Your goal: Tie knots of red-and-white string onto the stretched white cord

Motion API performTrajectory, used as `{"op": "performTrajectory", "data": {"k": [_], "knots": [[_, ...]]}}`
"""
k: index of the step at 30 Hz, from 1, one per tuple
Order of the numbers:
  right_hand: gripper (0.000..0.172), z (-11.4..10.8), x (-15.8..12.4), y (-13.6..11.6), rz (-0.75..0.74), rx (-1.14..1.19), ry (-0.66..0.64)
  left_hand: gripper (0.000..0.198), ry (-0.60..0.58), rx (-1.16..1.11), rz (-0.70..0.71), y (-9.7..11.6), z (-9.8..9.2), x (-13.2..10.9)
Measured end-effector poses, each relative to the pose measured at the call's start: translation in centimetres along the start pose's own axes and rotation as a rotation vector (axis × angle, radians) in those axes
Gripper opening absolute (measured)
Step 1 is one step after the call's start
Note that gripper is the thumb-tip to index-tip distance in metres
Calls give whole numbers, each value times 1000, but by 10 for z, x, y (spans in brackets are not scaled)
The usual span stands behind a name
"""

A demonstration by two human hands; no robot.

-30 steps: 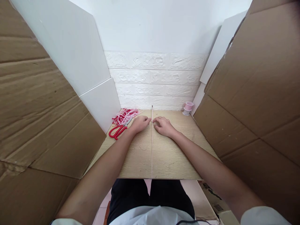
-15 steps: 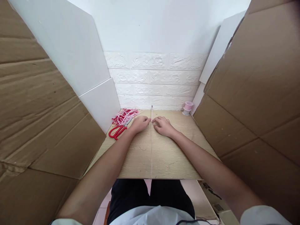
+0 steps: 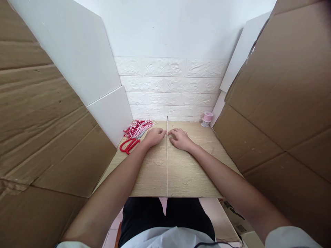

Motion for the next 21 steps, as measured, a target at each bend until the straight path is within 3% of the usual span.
{"op": "performTrajectory", "data": {"k": [21], "knots": [[28, 0, -1, -1, 7, -15, -6, 45, 15, 58, 8, -1, 2, 1]]}}
Point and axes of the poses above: each hand's wrist, its own x-axis towards the middle knuckle, its own z-axis out of the palm, y = z × x, the point moved 8 cm from there along x, towards the middle knuckle, and after that the axes turned 8 degrees about x, right-handed, at the moved point
